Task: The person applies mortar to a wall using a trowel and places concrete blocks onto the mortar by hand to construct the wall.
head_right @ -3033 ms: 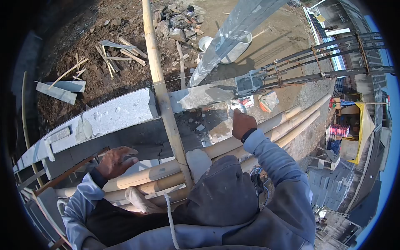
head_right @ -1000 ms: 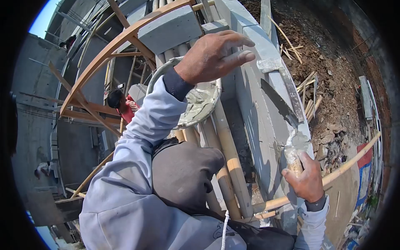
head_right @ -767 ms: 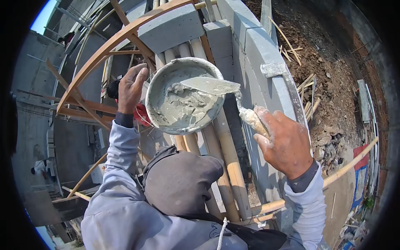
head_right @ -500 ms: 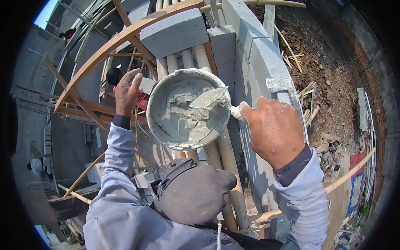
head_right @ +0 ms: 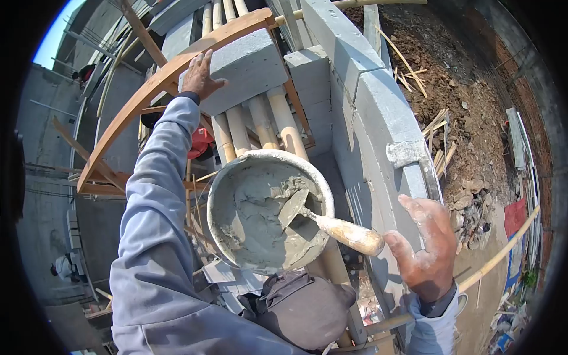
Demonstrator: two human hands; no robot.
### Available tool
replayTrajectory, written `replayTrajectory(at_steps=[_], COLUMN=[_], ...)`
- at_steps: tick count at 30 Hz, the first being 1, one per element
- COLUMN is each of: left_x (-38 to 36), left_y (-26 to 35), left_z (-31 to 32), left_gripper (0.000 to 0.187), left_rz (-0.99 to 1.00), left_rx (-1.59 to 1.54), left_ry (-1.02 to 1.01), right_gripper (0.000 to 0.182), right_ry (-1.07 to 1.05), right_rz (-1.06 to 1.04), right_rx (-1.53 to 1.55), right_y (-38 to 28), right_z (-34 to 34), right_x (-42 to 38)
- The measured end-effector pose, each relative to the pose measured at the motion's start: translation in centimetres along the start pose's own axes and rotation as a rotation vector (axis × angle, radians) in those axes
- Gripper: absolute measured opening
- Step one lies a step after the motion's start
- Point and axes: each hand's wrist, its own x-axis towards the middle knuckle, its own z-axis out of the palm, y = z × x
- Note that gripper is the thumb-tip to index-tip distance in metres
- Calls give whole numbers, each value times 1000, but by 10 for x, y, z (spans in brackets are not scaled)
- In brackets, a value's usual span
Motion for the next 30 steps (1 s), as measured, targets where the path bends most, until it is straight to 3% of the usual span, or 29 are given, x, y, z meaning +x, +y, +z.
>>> replayTrajectory(at_steps=[2,4,6,8,9,10,13,17,21,24,28,30], left_x=[34,61,79,89,91,92,78,42,28,3,-27,-31], left_y=[-12,-16,-25,-34,-36,-46,-21,-2,-10,7,27,31], left_z=[11,13,22,39,43,62,34,8,31,15,1,-2], left_gripper=[111,116,127,131,133,133,131,119,116,114,112,103], left_rz=[25,57,45,23,-4,36,25,116,213,195,66,45], left_rx=[47,119,117,108,13,5,120,194,33,119,33,-55], left_ry=[-92,-150,-207,-280,-373,-277,-322,-231,-46,-39,-104,-174], right_gripper=[36,34,32,30,30,31,30,28,34,35,37,38], right_ry=[41,-82,-201,-436,-419,-402,-390,-379,-400,-311,-334,-445], right_rz=[296,504,370,587,637,687,806,884,812,729,777,845], right_rx=[-131,-192,-300,-341,-359,-379,-365,-332,-458,-545,-461,-323], right_y=[51,85,105,107,108,107,92,79,88,105,111,107], right_z=[-8,-8,-3,-7,-7,-7,-15,-22,-32,-36,-47,-63], right_x=[-33,-85,-146,-201,-227,-251,-282,-288,-314,-356,-360,-350])
